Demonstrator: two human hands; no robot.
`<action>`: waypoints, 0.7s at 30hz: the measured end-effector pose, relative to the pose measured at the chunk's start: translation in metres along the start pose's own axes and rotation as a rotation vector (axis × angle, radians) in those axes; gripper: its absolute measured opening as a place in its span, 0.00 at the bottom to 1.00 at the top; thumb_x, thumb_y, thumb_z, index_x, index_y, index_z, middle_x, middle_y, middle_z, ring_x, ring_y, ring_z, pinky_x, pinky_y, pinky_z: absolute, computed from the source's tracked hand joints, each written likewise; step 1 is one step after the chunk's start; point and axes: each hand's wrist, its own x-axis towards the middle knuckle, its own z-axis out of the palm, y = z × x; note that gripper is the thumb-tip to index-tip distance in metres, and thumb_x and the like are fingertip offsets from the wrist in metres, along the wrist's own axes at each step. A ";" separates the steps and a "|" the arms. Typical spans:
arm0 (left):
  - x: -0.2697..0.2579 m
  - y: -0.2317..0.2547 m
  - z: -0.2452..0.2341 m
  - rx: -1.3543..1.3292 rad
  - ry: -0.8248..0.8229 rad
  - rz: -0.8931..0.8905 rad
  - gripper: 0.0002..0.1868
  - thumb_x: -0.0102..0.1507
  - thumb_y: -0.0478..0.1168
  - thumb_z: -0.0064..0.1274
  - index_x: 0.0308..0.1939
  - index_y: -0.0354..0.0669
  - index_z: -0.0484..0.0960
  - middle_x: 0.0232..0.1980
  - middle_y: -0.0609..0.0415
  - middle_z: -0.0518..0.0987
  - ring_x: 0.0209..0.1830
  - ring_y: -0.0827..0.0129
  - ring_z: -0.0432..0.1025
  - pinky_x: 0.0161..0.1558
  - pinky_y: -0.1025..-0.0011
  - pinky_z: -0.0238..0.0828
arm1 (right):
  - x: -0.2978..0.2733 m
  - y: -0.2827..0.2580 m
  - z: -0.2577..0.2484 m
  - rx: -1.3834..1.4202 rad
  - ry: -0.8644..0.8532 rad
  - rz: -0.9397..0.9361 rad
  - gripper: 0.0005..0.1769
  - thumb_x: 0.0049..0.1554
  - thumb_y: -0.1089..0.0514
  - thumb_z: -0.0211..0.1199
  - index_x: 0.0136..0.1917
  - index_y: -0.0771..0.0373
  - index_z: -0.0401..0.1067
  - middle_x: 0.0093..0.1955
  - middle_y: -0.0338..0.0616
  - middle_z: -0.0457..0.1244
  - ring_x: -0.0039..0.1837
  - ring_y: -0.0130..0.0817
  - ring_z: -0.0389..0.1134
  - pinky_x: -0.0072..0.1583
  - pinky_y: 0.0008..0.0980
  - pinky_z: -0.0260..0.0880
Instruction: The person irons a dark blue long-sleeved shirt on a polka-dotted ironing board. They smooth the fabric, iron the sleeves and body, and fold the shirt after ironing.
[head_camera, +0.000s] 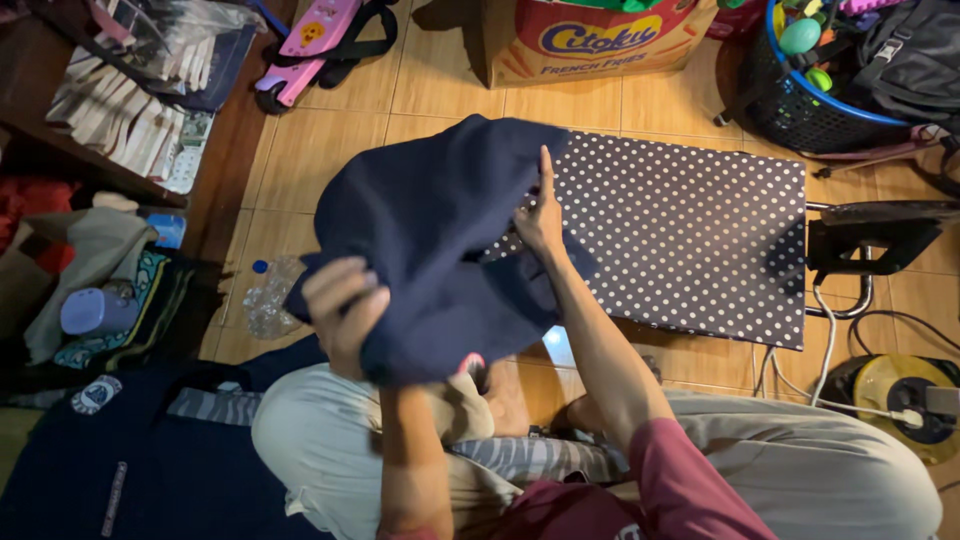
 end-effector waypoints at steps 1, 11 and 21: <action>0.003 0.005 0.002 -0.027 0.062 0.036 0.22 0.68 0.57 0.44 0.37 0.42 0.77 0.36 0.47 0.75 0.37 0.54 0.72 0.39 0.58 0.71 | 0.002 0.004 0.001 0.027 0.035 -0.080 0.52 0.51 0.67 0.69 0.82 0.57 0.47 0.64 0.53 0.64 0.54 0.35 0.71 0.54 0.33 0.72; 0.047 0.044 -0.048 -0.452 -0.411 -0.180 0.23 0.59 0.52 0.61 0.39 0.33 0.73 0.32 0.48 0.74 0.26 0.62 0.72 0.26 0.67 0.70 | -0.045 0.041 -0.133 0.105 0.501 0.027 0.04 0.52 0.68 0.58 0.42 0.68 0.72 0.39 0.37 0.64 0.46 0.27 0.65 0.50 0.26 0.66; 0.068 0.042 -0.036 -1.256 -0.917 -0.313 0.18 0.67 0.47 0.49 0.32 0.35 0.82 0.27 0.54 0.77 0.23 0.70 0.70 0.27 0.71 0.61 | -0.132 -0.052 -0.337 -0.307 1.179 -0.190 0.05 0.58 0.63 0.58 0.44 0.69 0.68 0.42 0.41 0.61 0.48 0.32 0.63 0.52 0.31 0.65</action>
